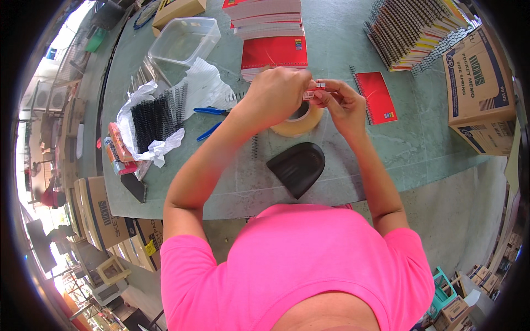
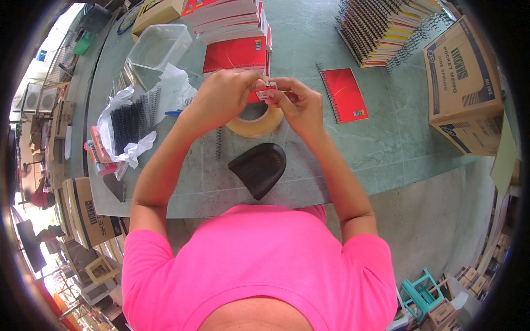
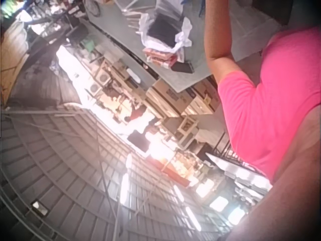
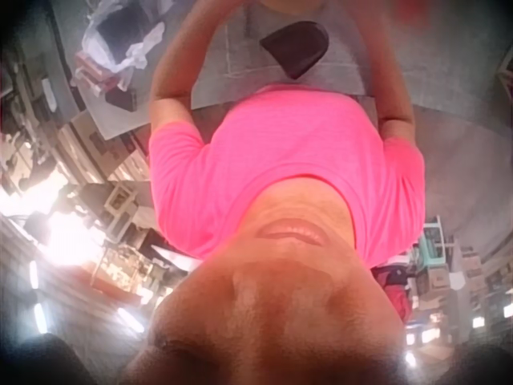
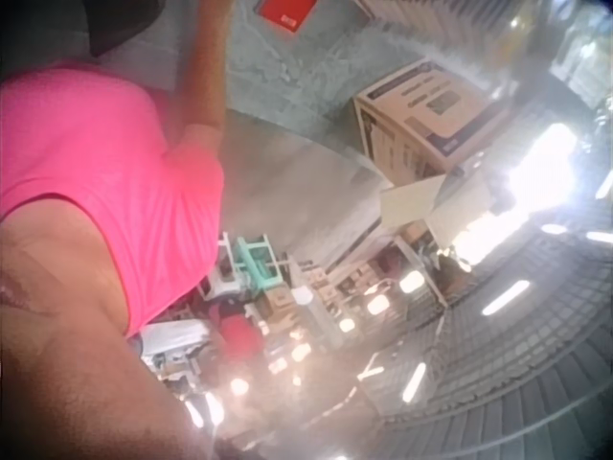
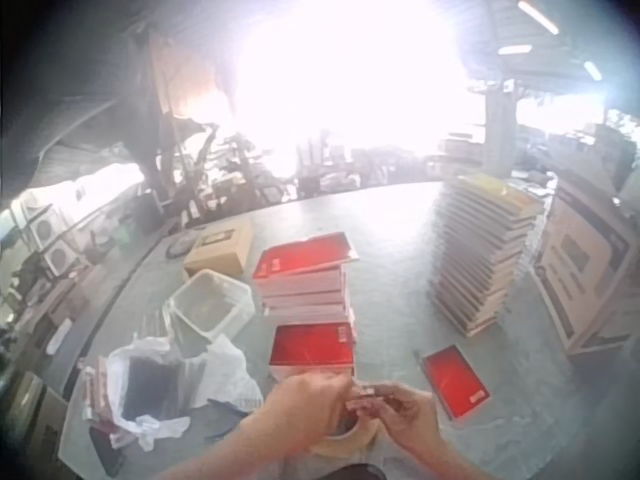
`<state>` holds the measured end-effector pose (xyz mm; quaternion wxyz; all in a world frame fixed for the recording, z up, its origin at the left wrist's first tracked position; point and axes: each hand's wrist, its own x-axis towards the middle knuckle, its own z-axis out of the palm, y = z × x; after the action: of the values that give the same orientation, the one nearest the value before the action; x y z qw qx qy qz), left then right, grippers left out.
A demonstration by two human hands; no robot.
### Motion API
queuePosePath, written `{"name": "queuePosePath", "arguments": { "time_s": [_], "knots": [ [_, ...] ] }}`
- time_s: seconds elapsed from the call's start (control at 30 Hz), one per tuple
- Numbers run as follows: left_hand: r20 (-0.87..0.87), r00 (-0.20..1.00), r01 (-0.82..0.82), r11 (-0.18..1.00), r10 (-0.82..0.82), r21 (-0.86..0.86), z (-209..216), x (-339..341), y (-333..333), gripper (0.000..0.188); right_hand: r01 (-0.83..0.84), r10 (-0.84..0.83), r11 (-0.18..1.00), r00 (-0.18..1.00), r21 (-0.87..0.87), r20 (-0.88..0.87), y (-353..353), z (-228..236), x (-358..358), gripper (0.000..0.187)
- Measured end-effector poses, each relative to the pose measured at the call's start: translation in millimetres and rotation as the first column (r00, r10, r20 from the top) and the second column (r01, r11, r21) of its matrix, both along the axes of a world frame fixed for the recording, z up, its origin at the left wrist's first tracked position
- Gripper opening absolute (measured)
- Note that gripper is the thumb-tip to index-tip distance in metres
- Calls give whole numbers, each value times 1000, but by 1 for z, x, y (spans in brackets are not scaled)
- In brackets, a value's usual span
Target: The person assembles spiral-bound notebooks by inserting plastic coils into the pre-punched holes of stacks of paper and covers. After completing each notebook, the person stacks them and places the finished stacks into a cardboard shipping box.
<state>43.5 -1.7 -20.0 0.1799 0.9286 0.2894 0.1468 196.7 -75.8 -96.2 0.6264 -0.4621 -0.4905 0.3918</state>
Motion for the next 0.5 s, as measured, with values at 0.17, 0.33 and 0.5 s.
{"name": "queuePosePath", "arguments": {
  "time_s": [0.17, 0.33, 0.5],
  "knots": [
    [31, 998, -63, 987, 59, 145, 3, 10, -7, 14, 101, -100, 994, 995, 52, -29, -1, 1, -7, 21],
    [126, 992, -13, 986, -8, 169, 1, 4, -5, 20, 123, -123, 992, 992, -11, -15, 2, -3, -4, 19],
    [163, 982, 76, 988, -97, 134, -4, 3, 5, 26, 61, -65, 998, 992, -34, -112, 2, -3, -2, 19]
  ]
}}
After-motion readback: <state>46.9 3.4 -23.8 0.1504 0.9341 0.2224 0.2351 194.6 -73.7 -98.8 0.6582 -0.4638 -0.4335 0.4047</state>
